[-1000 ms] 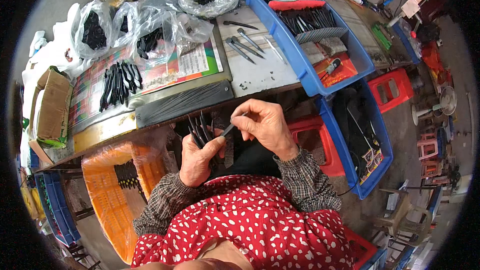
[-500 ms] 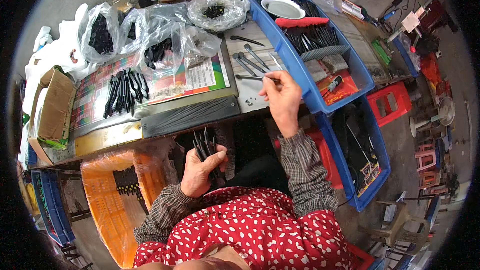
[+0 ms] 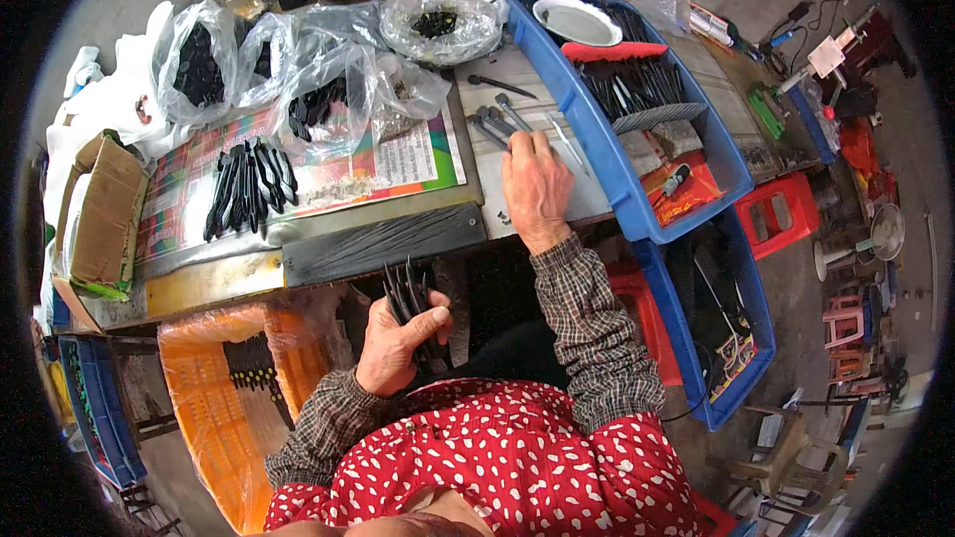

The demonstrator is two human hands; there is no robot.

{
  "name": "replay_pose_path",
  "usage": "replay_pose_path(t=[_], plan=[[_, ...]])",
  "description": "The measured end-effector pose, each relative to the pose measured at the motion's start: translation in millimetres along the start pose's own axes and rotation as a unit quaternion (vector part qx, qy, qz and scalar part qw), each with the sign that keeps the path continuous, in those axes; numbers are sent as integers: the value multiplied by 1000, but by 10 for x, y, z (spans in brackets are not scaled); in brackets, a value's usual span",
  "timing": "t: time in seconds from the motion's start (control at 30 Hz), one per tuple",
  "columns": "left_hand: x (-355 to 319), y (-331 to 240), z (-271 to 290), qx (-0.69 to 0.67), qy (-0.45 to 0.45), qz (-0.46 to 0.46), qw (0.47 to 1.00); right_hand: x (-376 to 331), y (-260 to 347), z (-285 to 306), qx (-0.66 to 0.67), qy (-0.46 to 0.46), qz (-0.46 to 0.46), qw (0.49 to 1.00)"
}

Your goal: The person assembles small black plastic components by hand, inserting metal strips into them and placing the completed assemblies into sorting bins.

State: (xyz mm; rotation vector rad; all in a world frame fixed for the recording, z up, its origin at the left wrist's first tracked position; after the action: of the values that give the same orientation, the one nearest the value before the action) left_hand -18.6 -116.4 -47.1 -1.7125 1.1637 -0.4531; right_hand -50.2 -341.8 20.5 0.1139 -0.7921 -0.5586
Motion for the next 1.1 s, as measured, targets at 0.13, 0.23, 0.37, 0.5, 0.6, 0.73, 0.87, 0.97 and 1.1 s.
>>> replay_pose_path(t=[0.13, 0.23, 0.37, 0.5, 0.6, 0.73, 0.87, 0.97, 1.1], plan=[[27, -41, 12, 24, -1, 0, 1000, -83, 244, 266, -27, -15, 9, 999], [37, 8, 48, 18, -4, 5, 1000, -301, 476, 480, 153, 36, 11, 988], [26, 34, -47, 29, 20, 8, 999, -742, 597, 379, 433, 243, -101, 862], [-15, 163, -159, 42, 71, 13, 996, -978, 589, 316, 508, 290, -179, 791], [-89, 261, -197, 43, 90, 1, 995, -1108, 574, 279, 473, 338, -179, 794], [-197, 376, -208, 30, 93, 45, 994, -1252, 549, 237, 491, 354, -213, 767], [-266, 463, -190, -25, 83, 60, 994, -1387, 535, 216, 573, 323, -263, 706], [-337, 503, -126, -8, 81, 116, 990, -1369, 494, 289, 624, 289, -283, 669], [-392, 496, -90, -56, 67, 141, 986, -1425, 500, 311, 673, 301, -302, 604]])
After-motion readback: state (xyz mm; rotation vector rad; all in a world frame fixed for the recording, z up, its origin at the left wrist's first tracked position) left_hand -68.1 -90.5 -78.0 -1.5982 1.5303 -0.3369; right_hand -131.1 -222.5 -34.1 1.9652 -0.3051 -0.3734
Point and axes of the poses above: each hand's wrist, its own x-axis towards the middle knuckle, its own z-axis out of the back of the hand, y = z × x, the point moved 6 cm from there along x, towards the middle knuckle, and after that the axes turned 5 degrees about x, right-handed, at the moved point
